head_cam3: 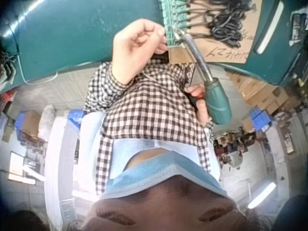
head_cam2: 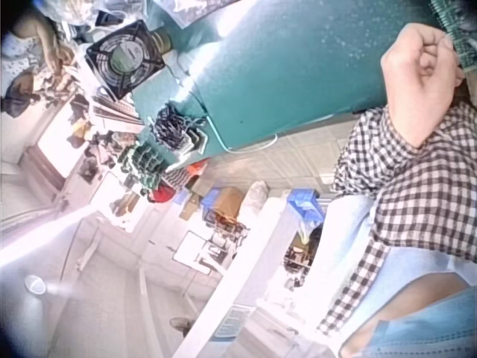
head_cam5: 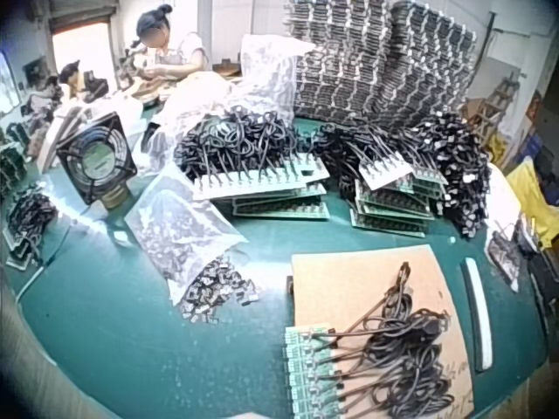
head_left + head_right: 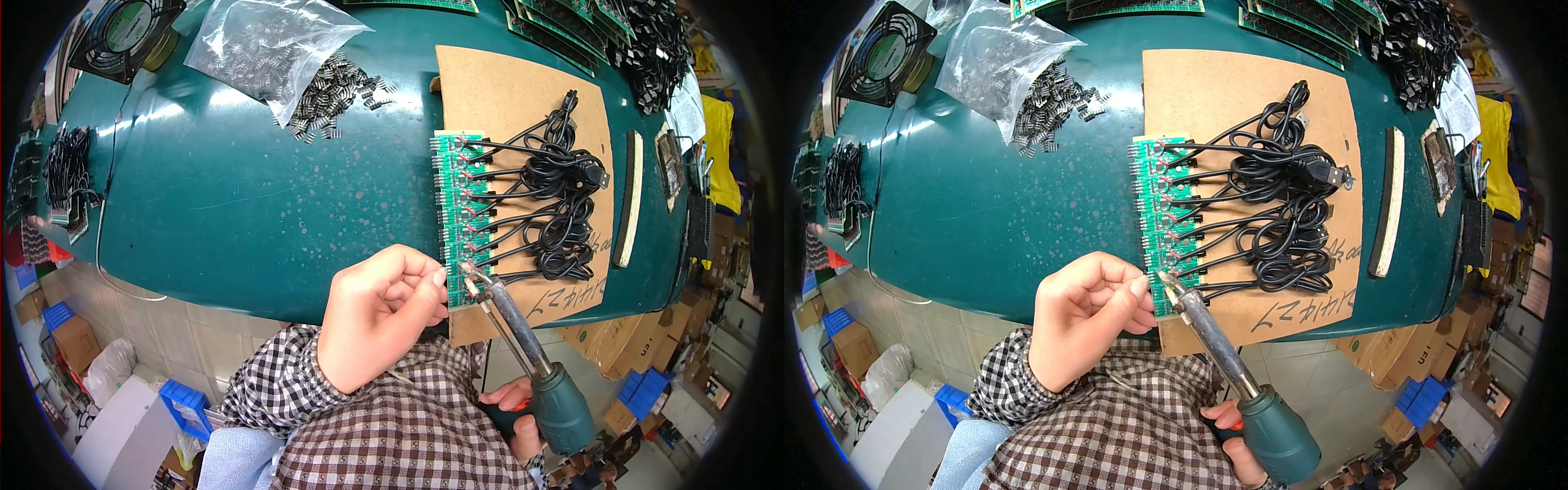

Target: The person assembles electronic components onto circuit boards by hand, using a soldering iron to secure wiring.

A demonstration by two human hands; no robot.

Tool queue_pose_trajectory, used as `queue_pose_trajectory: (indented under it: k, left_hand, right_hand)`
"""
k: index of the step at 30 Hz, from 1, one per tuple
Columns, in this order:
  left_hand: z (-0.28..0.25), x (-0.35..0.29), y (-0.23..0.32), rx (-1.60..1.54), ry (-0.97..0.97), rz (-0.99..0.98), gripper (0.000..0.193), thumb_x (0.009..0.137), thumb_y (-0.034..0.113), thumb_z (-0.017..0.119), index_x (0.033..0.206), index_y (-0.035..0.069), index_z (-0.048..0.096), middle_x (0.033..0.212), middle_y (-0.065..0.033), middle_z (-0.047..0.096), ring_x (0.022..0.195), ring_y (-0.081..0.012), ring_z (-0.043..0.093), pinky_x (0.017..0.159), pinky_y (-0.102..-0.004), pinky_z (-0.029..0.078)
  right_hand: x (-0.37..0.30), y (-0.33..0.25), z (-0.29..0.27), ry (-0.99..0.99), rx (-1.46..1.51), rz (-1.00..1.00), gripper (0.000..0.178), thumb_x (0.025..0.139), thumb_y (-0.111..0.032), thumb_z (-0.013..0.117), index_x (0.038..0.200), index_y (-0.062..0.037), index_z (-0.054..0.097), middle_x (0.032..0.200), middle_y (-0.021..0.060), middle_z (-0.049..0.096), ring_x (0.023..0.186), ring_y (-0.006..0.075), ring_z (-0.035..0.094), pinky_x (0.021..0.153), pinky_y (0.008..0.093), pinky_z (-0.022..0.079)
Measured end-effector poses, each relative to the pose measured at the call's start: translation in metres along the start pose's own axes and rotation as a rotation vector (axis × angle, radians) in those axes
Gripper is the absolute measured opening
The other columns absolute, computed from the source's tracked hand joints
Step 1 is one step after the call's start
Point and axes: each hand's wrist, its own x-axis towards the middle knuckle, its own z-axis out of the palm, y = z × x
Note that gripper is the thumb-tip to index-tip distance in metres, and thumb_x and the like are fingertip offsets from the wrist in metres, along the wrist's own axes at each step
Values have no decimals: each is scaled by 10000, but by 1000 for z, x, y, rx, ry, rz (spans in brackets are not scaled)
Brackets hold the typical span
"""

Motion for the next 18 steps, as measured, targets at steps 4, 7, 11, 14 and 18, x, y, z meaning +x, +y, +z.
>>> queue_pose_trajectory:
  k: [4, 7, 11, 14, 18]
  left_hand:
    - [1, 1, 1, -18, 1, -9, 83, 845, 27, 516, 873, -51, 522, 764, -81, 601, 677, -108, 608, 601, -216, 518]
    - [0, 0, 0, -34, 13, -14, 80, 835, 18, 522, 860, -58, 526, 755, -77, 598, 679, -98, 605, 608, -208, 516]
    - [0, 0, -1, -29, 17, -9, 81, 835, 20, 524, 858, -58, 526, 751, -75, 597, 677, -96, 605, 607, -208, 517]
    - [0, 1, -2, -30, 18, -3, 82, 834, 20, 525, 859, -58, 526, 749, -74, 596, 675, -96, 605, 607, -208, 517]
    - [0, 1, -1, -31, 16, 0, 81, 834, 19, 525, 859, -58, 526, 750, -74, 596, 675, -97, 605, 605, -207, 517]
  right_hand:
    - [-1, -3, 5, 39, 12, 63, 501, 785, -424, 574, 827, 59, 446, 747, 148, 483, 708, 236, 548, 683, 399, 528]
    - [0, -5, 6, 38, 8, 72, 499, 780, -424, 580, 817, 56, 449, 749, 146, 483, 707, 233, 545, 683, 405, 527]
    - [2, -9, 9, 39, -31, 96, 495, 780, -421, 582, 812, 55, 450, 752, 146, 483, 715, 234, 544, 684, 411, 527]
    - [2, -6, 6, 27, -9, 68, 487, 782, -413, 581, 819, 56, 454, 731, 148, 492, 703, 234, 548, 683, 417, 527]
    - [2, -13, 6, -19, -18, 84, 447, 799, -372, 575, 838, 61, 470, 688, 125, 504, 673, 227, 557, 682, 428, 528]
